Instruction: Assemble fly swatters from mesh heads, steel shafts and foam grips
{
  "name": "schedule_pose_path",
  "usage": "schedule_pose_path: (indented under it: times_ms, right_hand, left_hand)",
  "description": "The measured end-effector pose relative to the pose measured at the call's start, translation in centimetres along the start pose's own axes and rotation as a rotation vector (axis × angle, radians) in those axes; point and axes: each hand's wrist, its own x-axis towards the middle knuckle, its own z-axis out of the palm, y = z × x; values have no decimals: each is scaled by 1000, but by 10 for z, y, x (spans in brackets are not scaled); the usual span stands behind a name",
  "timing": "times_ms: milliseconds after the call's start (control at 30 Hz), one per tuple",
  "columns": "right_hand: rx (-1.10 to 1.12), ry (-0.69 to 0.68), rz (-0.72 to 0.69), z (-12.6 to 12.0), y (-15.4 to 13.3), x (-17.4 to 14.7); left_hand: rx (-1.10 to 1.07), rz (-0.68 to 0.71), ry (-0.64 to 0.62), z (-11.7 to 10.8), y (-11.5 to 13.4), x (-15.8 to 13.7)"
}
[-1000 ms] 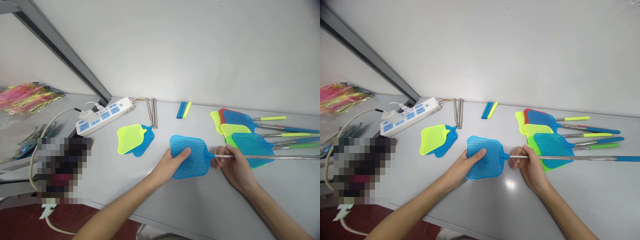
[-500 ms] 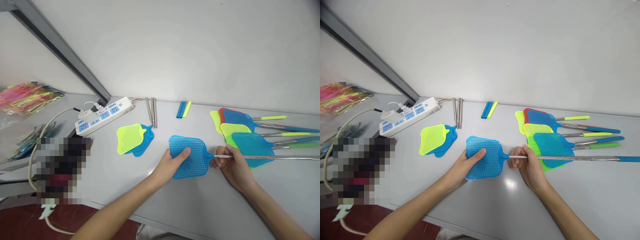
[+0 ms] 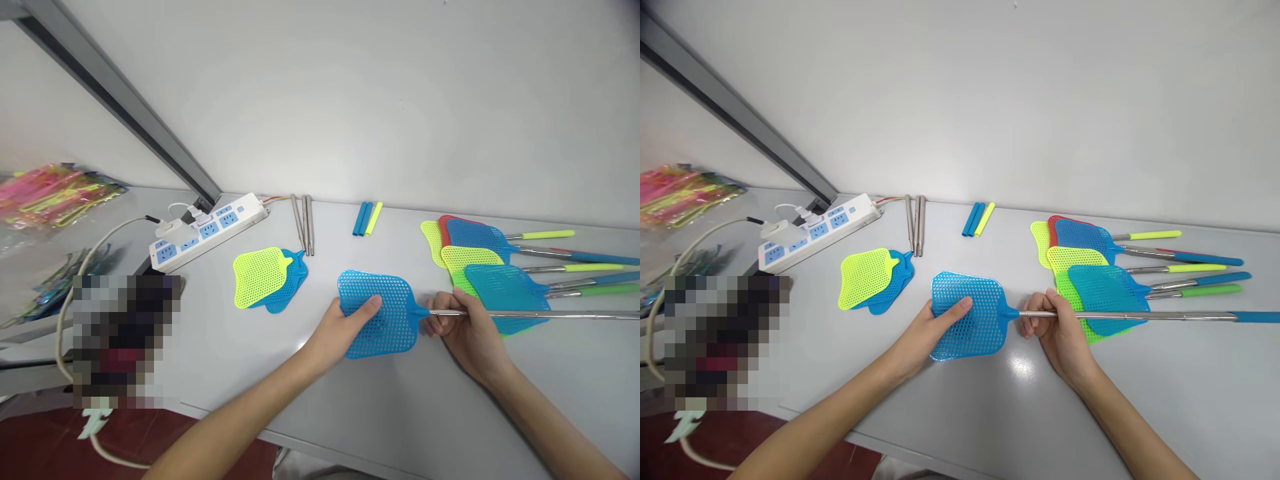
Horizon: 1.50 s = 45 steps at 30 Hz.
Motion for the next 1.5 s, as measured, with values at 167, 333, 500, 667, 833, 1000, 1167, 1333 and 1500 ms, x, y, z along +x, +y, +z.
schedule_pose_path:
  times_ms: [167,333,500,667,833,1000,1167,1333,1500]
  right_hand:
    - [21,8,0,-1,-1,0]
    - [30,23,1,0,0,0]
    - [33,23,-3,0,-1,0]
    - [43,24,-4,-2,-1,0]
    - [55,25,-4,-3,-1,-1]
    - [67,31,3,-3,-1,0]
    - [66,45,8,-2,-3,0]
    - [79,40,11,-1,-5,0]
    - [85,37,15,-3,-5,-1]
  left_hand:
    - [-10,1,-4,0,0,1]
    - [-11,-6,-3,0,1,1]
    - [-15,-7,-3,1,2,0]
    - [-6,-1,6,1,2,1]
    - [24,14,5,1,1,0]
    - [40,32,-21,2,1,-1]
    - [87,51,-46,1,-3,0]
    - [115,44,-41,0,-6,0]
    - [124,46,-45,0,-7,0]
